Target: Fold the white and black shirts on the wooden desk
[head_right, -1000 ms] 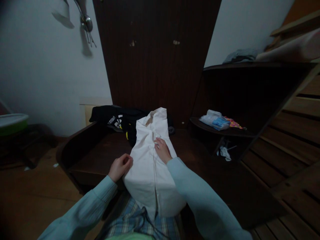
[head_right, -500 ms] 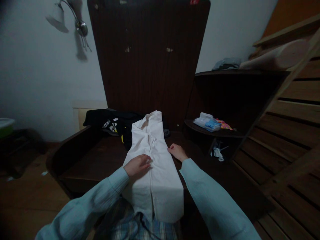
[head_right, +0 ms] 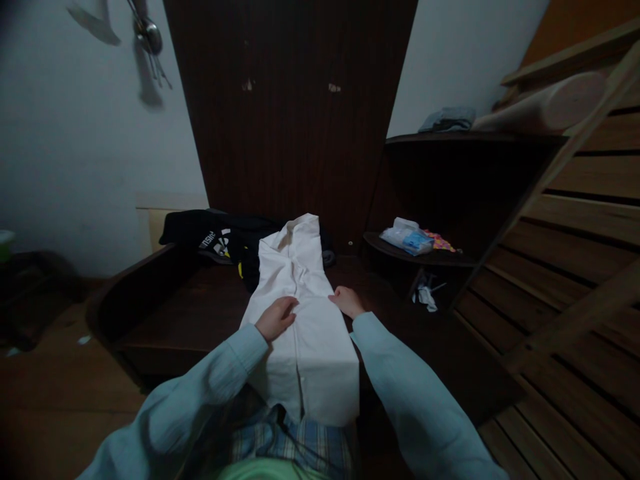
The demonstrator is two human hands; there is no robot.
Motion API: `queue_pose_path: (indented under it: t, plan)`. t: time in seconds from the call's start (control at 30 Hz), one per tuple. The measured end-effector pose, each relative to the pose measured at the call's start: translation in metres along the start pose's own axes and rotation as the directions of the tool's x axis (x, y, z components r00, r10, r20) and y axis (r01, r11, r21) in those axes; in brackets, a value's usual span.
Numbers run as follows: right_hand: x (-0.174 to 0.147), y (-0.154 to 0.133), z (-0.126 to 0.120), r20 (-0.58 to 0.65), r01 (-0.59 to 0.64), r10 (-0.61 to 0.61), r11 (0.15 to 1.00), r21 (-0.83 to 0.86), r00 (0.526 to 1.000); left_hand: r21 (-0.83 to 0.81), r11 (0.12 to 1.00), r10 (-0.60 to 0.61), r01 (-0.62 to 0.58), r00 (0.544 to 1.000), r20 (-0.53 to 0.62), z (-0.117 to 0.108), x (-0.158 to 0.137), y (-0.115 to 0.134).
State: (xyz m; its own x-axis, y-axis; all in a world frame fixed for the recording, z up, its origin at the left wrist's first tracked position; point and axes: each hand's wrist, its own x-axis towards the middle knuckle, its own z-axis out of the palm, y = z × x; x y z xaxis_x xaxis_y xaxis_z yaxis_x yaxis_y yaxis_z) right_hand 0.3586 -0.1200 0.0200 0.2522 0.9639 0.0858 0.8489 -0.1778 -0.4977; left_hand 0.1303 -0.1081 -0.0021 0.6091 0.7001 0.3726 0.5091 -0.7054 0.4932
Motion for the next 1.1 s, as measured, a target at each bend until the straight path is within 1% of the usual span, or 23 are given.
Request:
queue_pose_path:
  t: [0.1, 0.2, 0.3, 0.33, 0.4, 0.47, 0.53, 0.6, 0.63, 0.67, 0.7, 0.73, 0.77, 0.8, 0.83, 0.87, 0.9, 0.93, 1.0, 1.03, 1.1]
  plan:
    - [-0.005, -0.002, 0.001, -0.034, -0.009, 0.009, 1.0, -0.012, 0.999, 0.036, 0.999, 0.001, -0.001, 1.0, -0.006, 0.0, -0.001, 0.002]
    - [-0.008, -0.003, 0.001, -0.061, -0.019, 0.018, 1.0, -0.009, 0.998, 0.058, 0.997, 0.049, -0.05, 0.999, 0.006, -0.002, -0.002, 0.007]
    - [-0.01, -0.004, 0.001, -0.105, -0.028, 0.029, 1.0, 0.013, 0.994, 0.066, 0.993, 0.101, -0.1, 0.995, -0.018, -0.005, -0.002, 0.01]
    - [-0.011, -0.005, 0.001, -0.118, -0.033, 0.036, 0.999, 0.027, 0.992, 0.08, 0.99, 0.119, -0.117, 0.993, -0.014, -0.005, -0.002, 0.01]
    - [-0.015, -0.007, 0.001, -0.131, -0.053, 0.064, 0.995, 0.088, 0.989, 0.135, 0.981, 0.135, -0.138, 0.99, 0.033, -0.004, -0.002, 0.01]
    - [-0.022, -0.008, -0.001, -0.099, -0.077, 0.097, 0.978, 0.195, 0.99, 0.208, 0.969, 0.114, -0.131, 0.989, 0.095, -0.002, -0.002, 0.01]
    - [-0.034, -0.004, -0.004, -0.018, -0.073, 0.082, 0.952, 0.299, 0.996, 0.268, 0.957, 0.08, -0.113, 0.988, 0.13, 0.0, -0.002, 0.01]
    - [-0.052, 0.002, -0.008, 0.057, -0.019, 0.0, 0.946, 0.324, 0.998, 0.304, 0.947, 0.061, -0.102, 0.988, 0.142, 0.002, -0.002, 0.01]
    - [-0.062, 0.005, -0.009, 0.065, 0.029, -0.05, 0.956, 0.293, 0.997, 0.316, 0.944, 0.056, -0.1, 0.988, 0.145, 0.002, -0.002, 0.01]
    - [-0.075, 0.007, -0.01, 0.032, 0.09, -0.1, 0.968, 0.236, 0.994, 0.325, 0.941, 0.052, -0.097, 0.988, 0.146, 0.003, -0.002, 0.01]
    - [-0.088, 0.009, -0.009, -0.042, 0.149, -0.144, 0.976, 0.158, 0.989, 0.334, 0.938, 0.047, -0.093, 0.989, 0.143, 0.003, -0.002, 0.01]
    - [-0.102, 0.008, -0.007, -0.154, 0.201, -0.189, 0.977, 0.067, 0.97, 0.341, 0.936, 0.044, -0.09, 0.989, 0.141, 0.003, -0.003, 0.01]
    - [-0.116, 0.006, -0.002, -0.296, 0.224, -0.223, 0.974, -0.029, 0.929, 0.345, 0.934, 0.043, -0.09, 0.989, 0.14, 0.003, -0.003, 0.01]
    - [-0.131, 0.003, 0.006, -0.399, 0.239, -0.262, 0.965, -0.107, 0.879, 0.348, 0.933, 0.045, -0.091, 0.989, 0.14, 0.003, -0.003, 0.011]
    - [-0.145, -0.001, 0.015, -0.406, 0.284, -0.326, 0.945, -0.162, 0.854, 0.349, 0.932, 0.047, -0.094, 0.989, 0.14, 0.003, -0.003, 0.011]
    - [-0.158, -0.006, 0.027, -0.366, 0.327, -0.38, 0.924, -0.199, 0.849, 0.349, 0.932, 0.05, -0.098, 0.989, 0.143, 0.003, -0.003, 0.011]
    - [-0.17, -0.011, 0.039, -0.288, 0.349, -0.407, 0.908, -0.232, 0.867, 0.348, 0.932, 0.053, -0.101, 0.988, 0.144, 0.003, -0.003, 0.01]
    - [-0.18, -0.016, 0.05, -0.207, 0.338, -0.395, 0.903, -0.264, 0.895, 0.345, 0.933, 0.056, -0.103, 0.988, 0.145, 0.003, -0.003, 0.01]
    - [-0.192, -0.023, 0.069, -0.099, 0.256, -0.302, 0.911, -0.324, 0.948, 0.338, 0.936, 0.059, -0.104, 0.988, 0.141, 0.004, -0.003, 0.008]
    - [-0.195, -0.026, 0.075, -0.062, 0.219, -0.255, 0.913, -0.345, 0.965, 0.333, 0.937, 0.061, -0.104, 0.989, 0.137, 0.005, -0.002, 0.007]
    - [-0.196, -0.031, 0.08, -0.019, 0.177, -0.197, 0.915, -0.363, 0.98, 0.328, 0.939, 0.063, -0.104, 0.989, 0.132, 0.006, -0.002, 0.005]
